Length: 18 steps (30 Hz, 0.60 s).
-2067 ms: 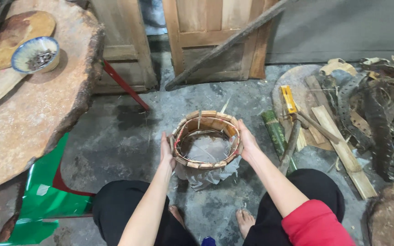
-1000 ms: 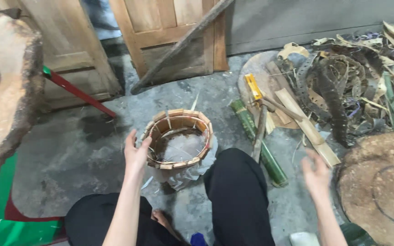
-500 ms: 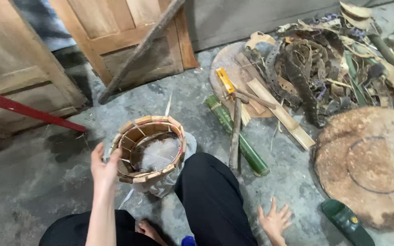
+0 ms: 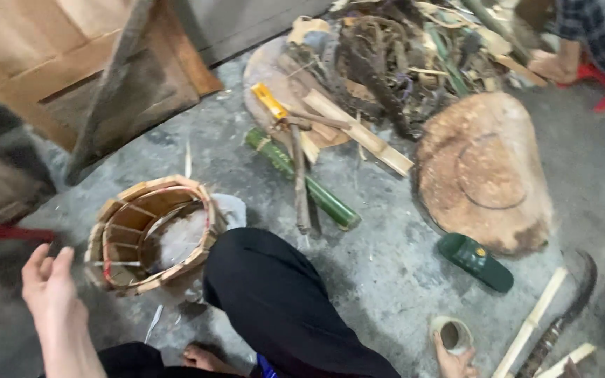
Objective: The person sits on the floor and assembles a small wooden bucket by arranging staves around a metal ring. They then use clear packing tape to secure the staves together, wrapping the tape around the exterior of the bucket multiple times.
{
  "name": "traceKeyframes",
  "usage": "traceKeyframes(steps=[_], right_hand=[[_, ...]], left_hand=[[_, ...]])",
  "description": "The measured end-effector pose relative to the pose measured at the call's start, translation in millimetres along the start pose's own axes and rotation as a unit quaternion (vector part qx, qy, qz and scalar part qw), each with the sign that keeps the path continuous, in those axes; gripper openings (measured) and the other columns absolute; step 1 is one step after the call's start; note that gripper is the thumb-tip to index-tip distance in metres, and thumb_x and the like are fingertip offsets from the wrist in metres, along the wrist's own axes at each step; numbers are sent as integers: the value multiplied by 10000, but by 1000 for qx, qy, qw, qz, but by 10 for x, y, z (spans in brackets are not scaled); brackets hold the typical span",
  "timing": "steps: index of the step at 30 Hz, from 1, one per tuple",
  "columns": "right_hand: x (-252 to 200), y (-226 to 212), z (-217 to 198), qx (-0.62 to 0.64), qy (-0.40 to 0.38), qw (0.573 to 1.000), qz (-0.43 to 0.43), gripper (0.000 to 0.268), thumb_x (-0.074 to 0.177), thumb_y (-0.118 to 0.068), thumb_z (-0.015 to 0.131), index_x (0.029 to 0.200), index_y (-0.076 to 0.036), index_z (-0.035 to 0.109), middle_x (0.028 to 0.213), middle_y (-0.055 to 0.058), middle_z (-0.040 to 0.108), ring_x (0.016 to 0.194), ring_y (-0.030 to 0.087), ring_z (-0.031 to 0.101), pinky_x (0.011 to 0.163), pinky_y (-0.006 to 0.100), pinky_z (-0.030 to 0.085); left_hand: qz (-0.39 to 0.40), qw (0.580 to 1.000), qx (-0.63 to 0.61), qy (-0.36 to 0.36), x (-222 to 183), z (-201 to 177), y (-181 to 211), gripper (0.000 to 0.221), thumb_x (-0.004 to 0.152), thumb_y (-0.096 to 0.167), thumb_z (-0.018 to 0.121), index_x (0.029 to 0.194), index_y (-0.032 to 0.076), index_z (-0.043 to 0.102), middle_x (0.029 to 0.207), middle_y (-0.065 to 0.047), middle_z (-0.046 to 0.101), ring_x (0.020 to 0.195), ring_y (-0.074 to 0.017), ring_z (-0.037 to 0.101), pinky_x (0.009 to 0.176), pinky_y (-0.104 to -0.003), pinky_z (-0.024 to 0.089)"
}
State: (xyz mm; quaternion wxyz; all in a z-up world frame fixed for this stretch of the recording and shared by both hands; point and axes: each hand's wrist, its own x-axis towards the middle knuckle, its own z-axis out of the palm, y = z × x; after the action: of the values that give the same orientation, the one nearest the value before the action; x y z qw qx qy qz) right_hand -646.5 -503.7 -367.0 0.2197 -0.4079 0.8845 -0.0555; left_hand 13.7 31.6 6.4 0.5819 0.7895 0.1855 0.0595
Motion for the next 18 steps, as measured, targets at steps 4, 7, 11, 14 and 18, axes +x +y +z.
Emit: traceKeyframes(steps=[4,7,11,14,18], right_hand=[[-162,-385,-274,206,-51,963,166,1007,596,-876,722,1475,-474,440,1633,-13,-70,1513,315,-90,1262,600,155],[33,-430,-192,-43,-85,995,-28,992,737,-801,622,1537,-248,430,1663,21,308,1545,389,152,1244,522,100],[-149,-955,101,116,-236,958,-112,787,806,-505,639,1451,-83,480,1415,116,467,1271,343,378,1049,456,294],[-448,-1459,350,232,-373,883,-168,613,866,-251,672,1378,56,532,1204,189,610,1038,292,569,883,388,456],[-2820,-3143,-889,386,-507,699,-323,468,995,-58,555,1452,-151,514,1328,44,629,977,217,609,552,335,432]], left_hand=[[78,997,-23,-10,169,42,-320,441,1001,223,725,1407,133,579,1376,-325,536,1362,-209,533,1060,-327,428],[55,998,-9,6,220,24,-444,448,980,263,719,1399,171,591,1366,-235,557,1269,-186,568,1015,-331,430],[62,996,-51,36,269,-114,-629,434,918,256,751,1333,216,630,1311,-163,622,1267,-158,573,1034,-295,427],[66,994,-64,59,226,-231,-549,421,914,233,738,1320,197,631,1328,-121,637,1285,-167,569,1061,-305,430],[121,985,-108,58,66,-245,-438,407,921,170,719,1313,148,611,1366,-47,626,1300,-153,546,1124,-294,397]])
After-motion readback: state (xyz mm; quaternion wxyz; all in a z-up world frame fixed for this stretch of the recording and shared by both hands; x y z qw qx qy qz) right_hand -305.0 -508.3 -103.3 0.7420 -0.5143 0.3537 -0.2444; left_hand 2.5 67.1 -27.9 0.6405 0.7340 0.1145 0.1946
